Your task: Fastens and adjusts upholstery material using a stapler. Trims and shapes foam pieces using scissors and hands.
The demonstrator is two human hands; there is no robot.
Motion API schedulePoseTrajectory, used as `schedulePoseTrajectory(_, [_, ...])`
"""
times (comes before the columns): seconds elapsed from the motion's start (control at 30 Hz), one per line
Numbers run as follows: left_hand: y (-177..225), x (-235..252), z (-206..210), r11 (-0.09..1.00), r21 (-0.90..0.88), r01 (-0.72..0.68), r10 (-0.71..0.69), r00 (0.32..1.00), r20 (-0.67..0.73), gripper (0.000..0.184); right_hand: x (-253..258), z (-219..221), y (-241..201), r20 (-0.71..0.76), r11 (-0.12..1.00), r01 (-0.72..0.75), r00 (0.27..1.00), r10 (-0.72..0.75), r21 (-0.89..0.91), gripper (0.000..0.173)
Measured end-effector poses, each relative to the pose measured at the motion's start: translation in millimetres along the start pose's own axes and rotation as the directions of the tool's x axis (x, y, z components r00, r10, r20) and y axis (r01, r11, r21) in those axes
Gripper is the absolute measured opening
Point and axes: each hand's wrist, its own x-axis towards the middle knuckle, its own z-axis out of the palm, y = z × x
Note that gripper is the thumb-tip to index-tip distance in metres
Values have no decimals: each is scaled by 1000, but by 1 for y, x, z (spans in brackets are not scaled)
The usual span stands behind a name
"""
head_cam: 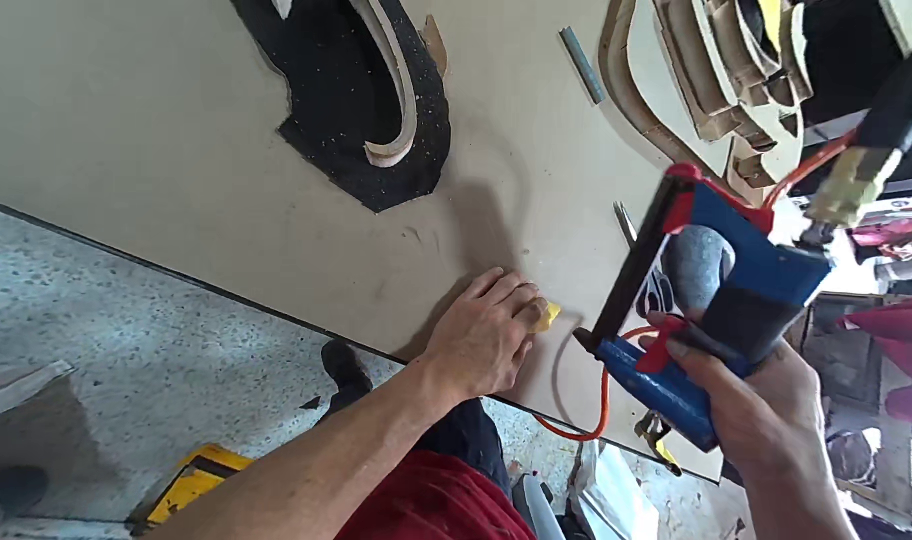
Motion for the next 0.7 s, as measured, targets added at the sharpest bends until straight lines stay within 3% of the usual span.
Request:
schedulePoseTrajectory(0.17, [1,4,0,999,49,-13,16,998,-60,36,-43,2,21,-68,845,-278,936,344,457,30])
schedulePoseTrajectory(0.23, [5,12,-12,966,-182,184,-196,979,-49,31,-55,9,31,-48,744,-311,907,418,591,28])
schedulePoseTrajectory(0.3, [8,28,-37,760,-463,457,-435,886,161,31,-59,19,42,-63,680,-291,894,445,673,27])
schedulePoseTrajectory(0.33, [10,34,-48,628,-575,525,-488,841,235,31,-59,25,48,-73,662,-273,893,445,699,27])
schedulePoseTrajectory(0.5, [45,41,-82,53,-865,499,-518,754,404,39,-57,53,75,-69,669,-203,932,357,715,35])
schedulePoseTrajectory(0.57, [56,44,-90,-70,-879,471,-495,749,441,41,-56,61,79,-18,694,-250,935,354,675,35])
schedulePoseTrajectory(0.63, [63,48,-96,-5,-886,463,-480,776,409,42,-56,65,83,108,746,-358,926,363,561,35])
schedulePoseTrajectory(0.7, [65,54,-102,230,-875,427,-432,850,301,40,-54,64,93,311,814,-458,880,358,359,46])
